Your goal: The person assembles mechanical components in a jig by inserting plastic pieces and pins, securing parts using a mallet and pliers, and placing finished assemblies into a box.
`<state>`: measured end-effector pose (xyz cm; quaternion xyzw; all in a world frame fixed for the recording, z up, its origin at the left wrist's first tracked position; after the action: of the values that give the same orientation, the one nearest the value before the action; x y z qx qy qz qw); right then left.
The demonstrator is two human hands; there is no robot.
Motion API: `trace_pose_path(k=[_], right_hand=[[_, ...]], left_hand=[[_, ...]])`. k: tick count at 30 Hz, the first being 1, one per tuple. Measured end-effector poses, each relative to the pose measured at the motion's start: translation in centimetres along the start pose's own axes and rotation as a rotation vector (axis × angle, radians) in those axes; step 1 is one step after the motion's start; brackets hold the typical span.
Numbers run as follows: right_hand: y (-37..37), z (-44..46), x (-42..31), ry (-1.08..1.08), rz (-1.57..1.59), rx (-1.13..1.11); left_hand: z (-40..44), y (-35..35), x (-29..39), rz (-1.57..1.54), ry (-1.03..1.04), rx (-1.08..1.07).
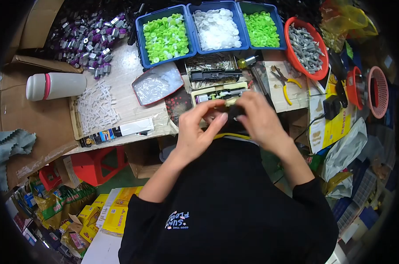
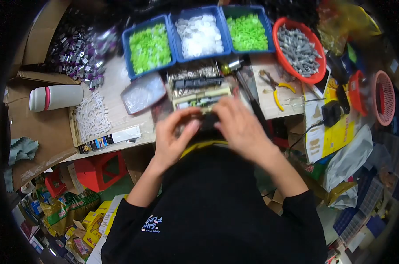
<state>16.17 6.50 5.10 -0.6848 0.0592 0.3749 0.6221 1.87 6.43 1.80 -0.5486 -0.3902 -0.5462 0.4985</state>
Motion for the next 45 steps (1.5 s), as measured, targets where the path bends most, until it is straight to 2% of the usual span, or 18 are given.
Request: trace_pose_path(k=[2, 5, 9, 11, 13, 15, 17, 19, 22, 25, 26, 28, 29, 32, 35, 40, 45], right_hand=[[0.7, -0.5, -1.7, -0.079, 0.138, -0.03], [0.4, -0.1, -0.6, -0.054, 0.238, 0.099], [-0.5, 3.0, 0.6, -0.119, 0.102, 0.222], [-0.3, 4.1, 0.9, -0.143, 0.086, 0.2], [0.0, 4.8, 0.6, -0.152, 0.048, 0.162], [0.3, 5.2, 0.3, -0.163, 0.062, 0.15], [0.5, 5.5, 0.1, -0.17, 0.07, 0.142], [1.0, 5.7, -0.2, -0.179, 0.05, 0.109], [2.3, 5.6, 0.3, -0.166, 0.016, 0.091], [2.1, 5.2, 0.1, -0.16, -0.025, 0.133], [2.0, 4.8, 0.2, -0.156, -0.031, 0.137], [0.9, 3.5, 1.1, -0.114, 0.041, 0.233], [0.1, 2.3, 2.8, -0.004, 0.134, 0.305], [-3.2, 0.3, 5.9, 0.221, -0.187, 0.49], [-1.2, 0.3, 8.8, 0.353, -0.318, 0.427], [-1.0, 0.0, 11.0, 0.432, -0.135, 0.344], [-3.9, -2.8, 5.0, 0.327, 0.066, 0.374]], left_hand=[[-2.5, 0.8, -2.2, -0.395, -0.327, 0.048], [-3.5, -0.3, -3.8, -0.458, -0.371, 0.081], [-2.7, -6.1, -1.9, -0.116, -0.162, 0.401], [-2.9, -8.7, -2.1, 0.08, -0.065, 0.491], [-2.9, -9.5, -1.1, 0.148, -0.049, 0.531], [-2.6, -9.0, 0.3, 0.386, 0.02, 0.489], [-2.6, -8.2, 0.4, 0.381, 0.046, 0.492], [-2.3, -6.8, 1.5, 0.589, 0.148, 0.415], [-2.0, -3.6, 1.8, 0.655, 0.278, 0.29], [-1.2, 1.2, 1.0, 0.706, 0.349, -0.032], [-1.2, 2.2, -0.1, 0.798, 0.313, -0.118], [-1.0, 2.0, 0.0, 0.826, 0.33, -0.137], [-1.2, 2.1, 0.1, 0.856, 0.331, -0.153], [-0.3, 2.2, 0.8, 0.894, 0.318, -0.138], [0.5, 2.5, 1.1, 0.924, 0.293, -0.179], [-0.7, 2.0, 1.5, 0.897, 0.372, -0.161], [-0.2, 2.5, 0.7, 0.92, 0.303, -0.177]])
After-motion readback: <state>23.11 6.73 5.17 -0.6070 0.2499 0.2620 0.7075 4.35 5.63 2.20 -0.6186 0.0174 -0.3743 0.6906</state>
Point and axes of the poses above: each hand's wrist, its own z-axis towards the middle knuckle, its own y-axis out of the palm, x = y × z, the point moved 9 cm from there along z, towards the middle knuckle, and after that the axes turned 6 degrees about y, right-handed, at the moved point
